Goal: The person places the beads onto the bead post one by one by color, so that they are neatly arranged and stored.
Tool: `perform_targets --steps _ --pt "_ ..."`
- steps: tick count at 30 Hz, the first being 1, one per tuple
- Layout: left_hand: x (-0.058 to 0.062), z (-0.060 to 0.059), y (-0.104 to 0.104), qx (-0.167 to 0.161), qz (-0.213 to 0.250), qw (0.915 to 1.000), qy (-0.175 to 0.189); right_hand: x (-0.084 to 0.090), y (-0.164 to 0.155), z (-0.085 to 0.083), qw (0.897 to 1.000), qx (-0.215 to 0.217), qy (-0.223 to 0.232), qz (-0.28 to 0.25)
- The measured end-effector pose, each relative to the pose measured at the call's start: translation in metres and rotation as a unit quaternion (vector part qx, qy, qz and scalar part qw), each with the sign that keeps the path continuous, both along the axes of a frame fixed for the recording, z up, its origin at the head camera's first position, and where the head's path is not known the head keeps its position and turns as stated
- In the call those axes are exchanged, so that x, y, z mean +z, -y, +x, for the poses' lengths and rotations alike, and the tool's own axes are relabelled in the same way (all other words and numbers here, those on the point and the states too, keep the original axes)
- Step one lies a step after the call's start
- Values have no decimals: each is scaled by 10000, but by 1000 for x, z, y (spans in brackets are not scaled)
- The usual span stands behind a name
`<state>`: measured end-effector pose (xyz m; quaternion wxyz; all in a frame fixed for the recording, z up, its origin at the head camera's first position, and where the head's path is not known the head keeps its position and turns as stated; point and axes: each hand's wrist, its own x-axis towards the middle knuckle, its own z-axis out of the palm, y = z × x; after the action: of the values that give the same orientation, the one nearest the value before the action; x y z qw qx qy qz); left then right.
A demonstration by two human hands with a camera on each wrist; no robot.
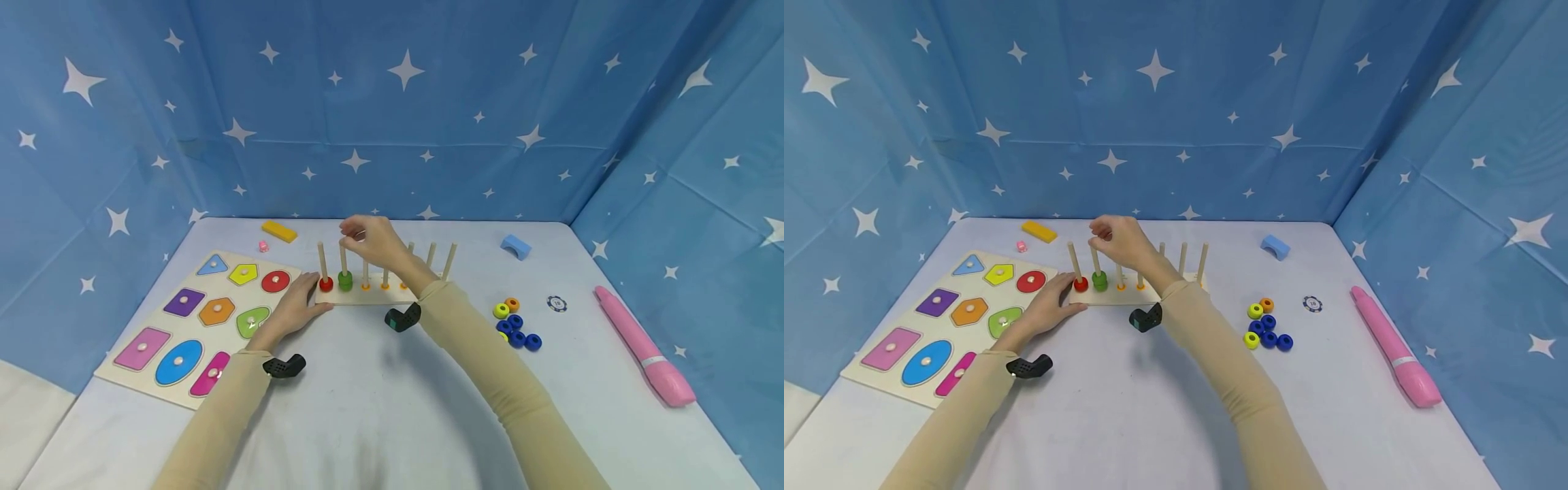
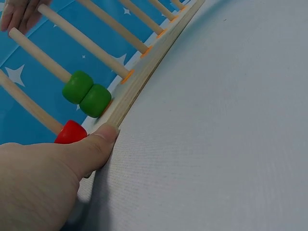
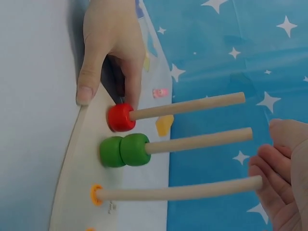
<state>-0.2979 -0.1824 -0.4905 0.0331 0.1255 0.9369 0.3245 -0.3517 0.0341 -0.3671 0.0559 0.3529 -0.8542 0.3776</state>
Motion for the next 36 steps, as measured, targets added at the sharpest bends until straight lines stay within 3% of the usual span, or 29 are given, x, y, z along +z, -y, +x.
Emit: perform_targets --steps 6,11,24,30,36 --pt "1 0 0 -35 -37 10000 -13 4 -19 0 9995 -195 43 -254" --pt "1 2 2 -37 -56 10000 -67 6 -47 -3 9954 -630 355 -626" --pt "1 -2 1 -73 -84 9999 -72 -4 -154 -1 9785 -1729 -99 -1123" --pt "1 -1 2 -30 -67 10000 -2 -20 -200 15 9742 -2133 142 -731" --pt "0 -2 2 -46 -59 10000 7 -49 -241 30 9701 -2338 606 -219"
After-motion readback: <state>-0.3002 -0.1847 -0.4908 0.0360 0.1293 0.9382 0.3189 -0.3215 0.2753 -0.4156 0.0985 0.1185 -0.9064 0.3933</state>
